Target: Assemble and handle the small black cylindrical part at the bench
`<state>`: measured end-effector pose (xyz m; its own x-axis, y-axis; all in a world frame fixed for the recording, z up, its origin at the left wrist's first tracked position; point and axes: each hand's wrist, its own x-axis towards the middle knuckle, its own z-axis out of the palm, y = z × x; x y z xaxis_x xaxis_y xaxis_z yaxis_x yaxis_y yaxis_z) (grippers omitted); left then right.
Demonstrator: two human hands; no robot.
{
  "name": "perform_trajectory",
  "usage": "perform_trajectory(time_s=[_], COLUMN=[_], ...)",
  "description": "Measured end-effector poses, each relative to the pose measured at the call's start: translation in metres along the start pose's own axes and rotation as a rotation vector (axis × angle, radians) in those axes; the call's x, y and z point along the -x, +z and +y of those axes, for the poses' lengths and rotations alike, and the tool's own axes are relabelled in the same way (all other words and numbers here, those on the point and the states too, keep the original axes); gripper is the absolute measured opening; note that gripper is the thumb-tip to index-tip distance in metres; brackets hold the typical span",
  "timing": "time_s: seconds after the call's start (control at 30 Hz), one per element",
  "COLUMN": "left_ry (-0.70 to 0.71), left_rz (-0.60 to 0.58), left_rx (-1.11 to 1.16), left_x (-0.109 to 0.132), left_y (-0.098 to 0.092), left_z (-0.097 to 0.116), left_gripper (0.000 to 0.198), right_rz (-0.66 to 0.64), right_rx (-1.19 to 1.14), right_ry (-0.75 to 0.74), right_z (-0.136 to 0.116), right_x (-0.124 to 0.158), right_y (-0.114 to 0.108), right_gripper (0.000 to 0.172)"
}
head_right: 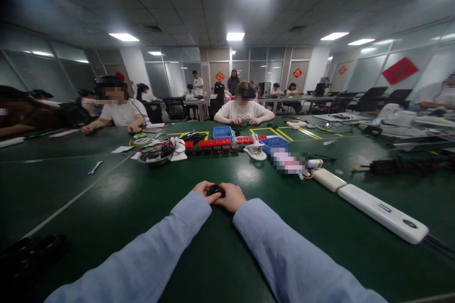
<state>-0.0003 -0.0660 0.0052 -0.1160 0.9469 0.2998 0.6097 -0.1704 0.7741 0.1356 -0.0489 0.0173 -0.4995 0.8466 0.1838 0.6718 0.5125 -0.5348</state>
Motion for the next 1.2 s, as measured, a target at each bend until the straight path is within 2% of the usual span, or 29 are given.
perform_trajectory(time_s=[0.1, 0.2, 0.33, 0.47, 0.67, 0.93, 1.2], left_ry=[0.041, 0.072, 0.085, 0.084, 0.181, 0.117, 0.121], left_rz=[0.030, -0.033, -0.186, -0.291, -0.284, -0.309, -0.340], left_rx=[-0.048, -0.011, 0.072, 0.120, 0.051, 0.123, 0.135], left_x=[0.002, 0.004, 0.004, 0.002, 0.001, 0.000, 0.000], left_y=[-0.001, -0.007, -0.015, -0.021, -0.029, -0.024, -0.027], left_z=[0.005, 0.007, 0.002, -0.001, 0.005, 0.001, 0.002], left_gripper=[0.035, 0.034, 0.033, 0.035, 0.033, 0.041, 0.037], right_rz=[0.100, 0.104, 0.005, -0.171, -0.229, -0.238, -0.286], right_rx=[0.219, 0.269, 0.080, -0.121, -0.222, -0.200, -0.230], right_ry=[0.094, 0.074, -0.125, -0.216, -0.184, -0.267, -0.230], right_z=[-0.013, -0.017, -0.007, 0.008, 0.016, 0.015, 0.009], right_x=[0.004, 0.007, 0.008, 0.003, -0.002, -0.002, -0.001], right_y=[0.003, -0.001, -0.008, -0.012, -0.009, -0.014, -0.020], right_gripper=[0.028, 0.031, 0.042, 0.033, 0.031, 0.032, 0.024])
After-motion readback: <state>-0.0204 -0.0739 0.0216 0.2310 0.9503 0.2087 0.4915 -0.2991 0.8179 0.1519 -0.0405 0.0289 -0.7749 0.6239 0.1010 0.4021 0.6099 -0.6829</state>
